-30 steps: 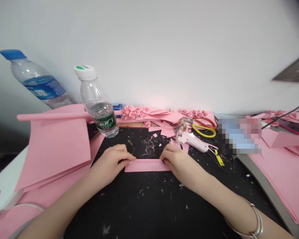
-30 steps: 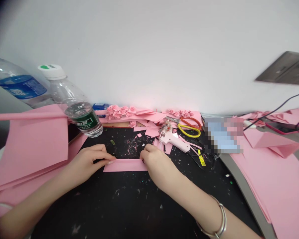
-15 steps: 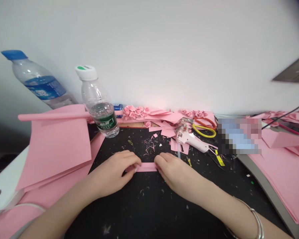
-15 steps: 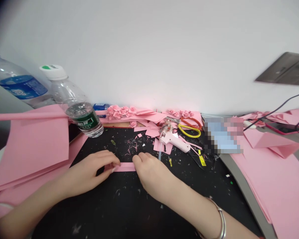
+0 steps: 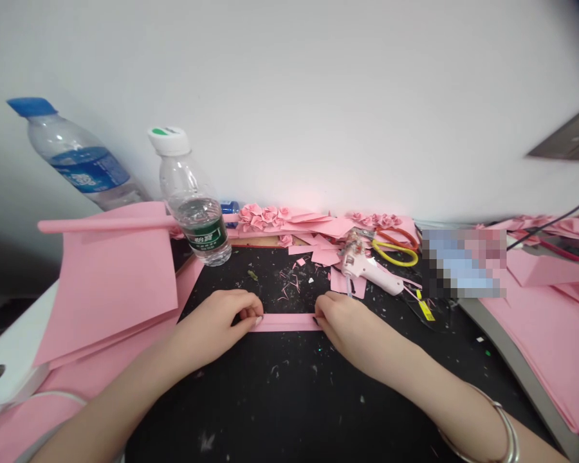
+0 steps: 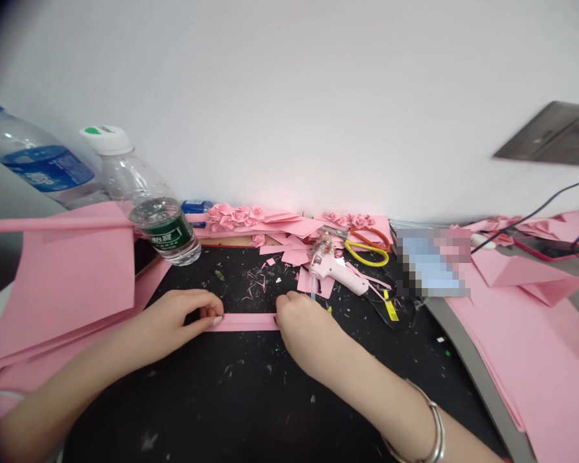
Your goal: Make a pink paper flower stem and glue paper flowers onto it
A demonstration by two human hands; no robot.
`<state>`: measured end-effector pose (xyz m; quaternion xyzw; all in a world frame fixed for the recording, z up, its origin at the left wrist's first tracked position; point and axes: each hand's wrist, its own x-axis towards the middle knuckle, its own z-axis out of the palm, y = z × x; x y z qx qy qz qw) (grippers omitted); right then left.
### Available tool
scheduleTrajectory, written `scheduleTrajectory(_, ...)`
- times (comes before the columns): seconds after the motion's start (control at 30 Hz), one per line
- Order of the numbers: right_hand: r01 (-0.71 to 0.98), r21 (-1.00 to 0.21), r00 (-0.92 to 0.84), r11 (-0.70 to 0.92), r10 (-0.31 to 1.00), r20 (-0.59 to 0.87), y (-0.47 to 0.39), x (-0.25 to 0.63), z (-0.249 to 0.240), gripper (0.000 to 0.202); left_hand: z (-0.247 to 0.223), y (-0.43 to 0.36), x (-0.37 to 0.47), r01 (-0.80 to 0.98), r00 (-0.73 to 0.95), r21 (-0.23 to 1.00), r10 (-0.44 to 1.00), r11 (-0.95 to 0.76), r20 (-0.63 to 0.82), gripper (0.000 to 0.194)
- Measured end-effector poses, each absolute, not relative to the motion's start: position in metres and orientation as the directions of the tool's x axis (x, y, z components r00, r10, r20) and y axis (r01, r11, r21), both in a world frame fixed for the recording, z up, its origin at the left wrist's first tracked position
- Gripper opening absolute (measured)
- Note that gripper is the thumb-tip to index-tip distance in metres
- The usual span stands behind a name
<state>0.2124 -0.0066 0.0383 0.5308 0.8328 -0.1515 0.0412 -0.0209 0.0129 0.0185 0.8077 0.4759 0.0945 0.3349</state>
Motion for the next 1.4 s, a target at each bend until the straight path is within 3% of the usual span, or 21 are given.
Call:
scheduleTrajectory(0.33, 0.868, -0.286, -0.462, 0.406, 0.872, -0.163, -0.008, 0.216, 0.034, 0.015, 0.016, 0.013, -0.026, 0.699, 0.515, 0.628, 0.85, -0.342, -0.111, 0.009)
scheduleTrajectory(0.7, 0.856, -0.337, -0.454, 0.391, 0.881, -0.131, -0.004, 0.216, 0.032, 0.018, 0.01, 0.014, -0.03, 0.633, 0.608, 0.606, 0.794, -0.482, -0.005, 0.022)
scheduleTrajectory(0.93, 0.844, -0.199, -0.516, 0.497, 0.855, -0.051, -0.006, 0.213, 0.029, 0.021, 0.008, 0.015, -0.031, 0.661, 0.629, 0.458, 0.772, -0.594, 0.093, 0.029)
scheduleTrajectory(1.2, 0.803, -0.017, -0.588, 0.595, 0.788, -0.185, -0.019, 0.204, 0.039, 0.018, 0.026, -0.005, -0.024, 0.714, 0.647, 0.357, 0.762, -0.602, -0.008, 0.036)
scheduleTrajectory(1.4, 0.773, 0.089, -0.625, 0.628, 0.778, -0.059, -0.033, 0.191, 0.024, 0.028, 0.027, -0.017, -0.012, 0.728, 0.647, 0.307, 0.763, -0.613, -0.011, 0.031)
